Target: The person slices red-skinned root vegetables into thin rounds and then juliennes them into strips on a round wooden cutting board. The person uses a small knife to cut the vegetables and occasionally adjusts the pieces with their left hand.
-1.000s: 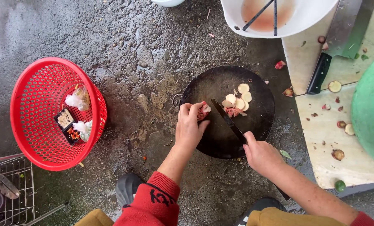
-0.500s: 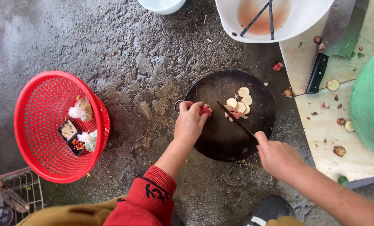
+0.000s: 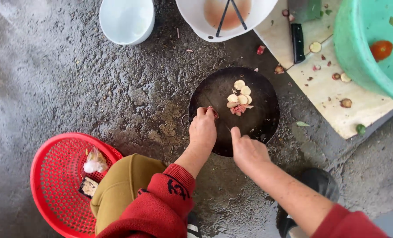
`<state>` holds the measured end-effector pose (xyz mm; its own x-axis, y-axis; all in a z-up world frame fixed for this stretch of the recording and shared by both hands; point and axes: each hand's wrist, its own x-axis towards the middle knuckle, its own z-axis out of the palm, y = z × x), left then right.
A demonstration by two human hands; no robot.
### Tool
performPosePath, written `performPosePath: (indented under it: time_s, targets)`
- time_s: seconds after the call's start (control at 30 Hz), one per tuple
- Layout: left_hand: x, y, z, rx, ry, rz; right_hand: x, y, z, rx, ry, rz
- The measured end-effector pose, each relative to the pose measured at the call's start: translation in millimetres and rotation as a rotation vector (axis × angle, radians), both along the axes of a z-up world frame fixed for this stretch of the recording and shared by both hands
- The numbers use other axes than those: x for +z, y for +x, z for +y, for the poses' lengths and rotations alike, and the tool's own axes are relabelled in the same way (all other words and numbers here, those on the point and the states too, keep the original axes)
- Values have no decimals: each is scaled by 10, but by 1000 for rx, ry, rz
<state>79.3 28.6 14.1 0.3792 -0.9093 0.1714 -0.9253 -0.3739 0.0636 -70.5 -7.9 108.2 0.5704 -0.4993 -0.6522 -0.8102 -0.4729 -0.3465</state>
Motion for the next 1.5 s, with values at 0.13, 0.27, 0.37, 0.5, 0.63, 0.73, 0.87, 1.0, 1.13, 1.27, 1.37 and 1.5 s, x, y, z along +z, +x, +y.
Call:
performPosePath:
  time_s: [0.13,0.27,0.37,0.5,0.63,0.73,0.87,1.0,1.13,1.27,1.37,1.5]
  targets:
    - [-39,105,36,-75,40,38,-245,22,259,-61,-81,-21]
    - [18,160,84,-107,97,222,-148,6,284,-54,-59,-51]
    - [117,158,108,-119,86,214,-159,18,309,-49,-40,-59]
    - [154,135,127,-123,43,215,-218,49,354,-52,-23,-54]
    - [102,131,132,-125,33,148,-254,145,254,-62,32,-49]
    - [188,98,121,-152,14,130,-262,290,112,-115,71,-117]
    - [171,46,144,-108,26,166,-349,302,119,-134,29,-116]
    - [166,95,158,-110,48,189,-271,399,180,-181,53,-75]
    - [182,49,206,-102,20,212,-542,416,188,-245,102,-100]
    - [193,73,123,-107,59,182,-493,415,114,-266,71,-123]
    - [95,91,81,-105,100,116,-367,332,181,-223,33,-112]
    - [130,51,76,-103,127,55,-273,134,381,-139,-9,-29]
